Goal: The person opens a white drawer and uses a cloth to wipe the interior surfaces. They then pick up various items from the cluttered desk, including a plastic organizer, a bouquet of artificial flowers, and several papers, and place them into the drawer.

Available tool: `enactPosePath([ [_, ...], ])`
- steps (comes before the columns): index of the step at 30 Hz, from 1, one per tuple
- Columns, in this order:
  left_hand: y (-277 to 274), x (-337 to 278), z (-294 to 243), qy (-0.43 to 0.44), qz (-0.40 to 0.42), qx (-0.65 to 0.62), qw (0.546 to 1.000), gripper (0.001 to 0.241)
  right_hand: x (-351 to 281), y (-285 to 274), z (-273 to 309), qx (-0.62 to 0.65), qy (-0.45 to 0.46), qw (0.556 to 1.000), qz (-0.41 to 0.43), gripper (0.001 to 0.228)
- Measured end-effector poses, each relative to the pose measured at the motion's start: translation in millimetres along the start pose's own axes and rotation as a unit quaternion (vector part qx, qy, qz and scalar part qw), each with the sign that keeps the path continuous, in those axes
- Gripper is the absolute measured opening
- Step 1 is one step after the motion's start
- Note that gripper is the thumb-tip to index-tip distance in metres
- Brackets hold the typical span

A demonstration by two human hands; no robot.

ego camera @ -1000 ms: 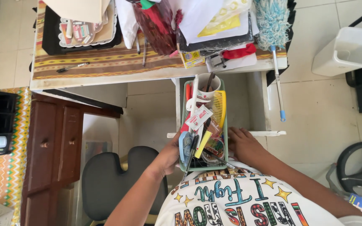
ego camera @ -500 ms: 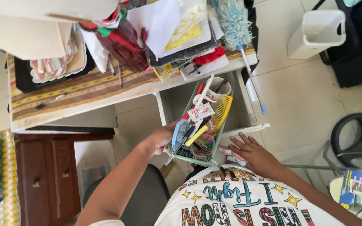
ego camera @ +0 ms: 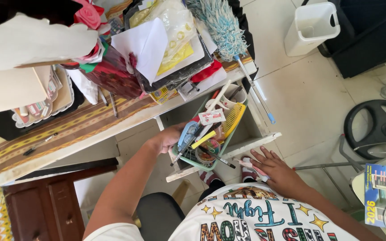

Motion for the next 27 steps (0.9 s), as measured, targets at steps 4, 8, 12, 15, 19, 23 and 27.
enactPosePath([
  [4, -19.9, 3.6, -4.4, -0.017, -0.008, 0.06, 0.998, 0.068, 1.1, -2.9, 4.1, 0.012, 0.005, 1.0, -0.01, 0.08],
  [8, -34.3, 0.7, -4.2, -0.058, -0.04, 0.105, 0.992, 0.069, 3.6, -5.4, 7.9, 0.024, 0.011, 1.0, -0.004, 0.081],
  [12, -42.1, -9.6, -9.0, -0.068, -0.034, 0.112, 0.991, 0.075, 8.8, -11.0, 12.7, 0.03, 0.007, 1.0, 0.001, 0.081],
  [15, -43.7, -15.2, -9.0, -0.093, -0.035, 0.118, 0.988, 0.077, 12.7, -11.4, 19.3, 0.04, 0.008, 0.999, 0.015, 0.081],
  [19, -38.6, -16.5, -18.5, -0.152, -0.043, 0.117, 0.98, 0.076, 20.1, -13.1, 24.8, 0.037, 0.012, 0.999, 0.028, 0.083],
  [23, -72.9, 28.2, 13.3, -0.159, -0.043, 0.106, 0.981, 0.079, 23.7, -14.1, 26.1, 0.027, 0.006, 0.999, 0.021, 0.083],
  [27, -82.5, 69.5, 29.3, -0.136, -0.04, 0.052, 0.989, 0.08, 26.2, -16.3, 22.3, 0.024, 0.023, 0.999, 0.039, 0.088],
])
Point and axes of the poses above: each hand's wrist, its own x-axis towards the middle knuckle, its own y-axis out of the palm, z = x × y, the point moved 5 cm from there along x, towards the middle knuckle, and after that the axes turned 15 degrees about z, right-handed, at the moved point
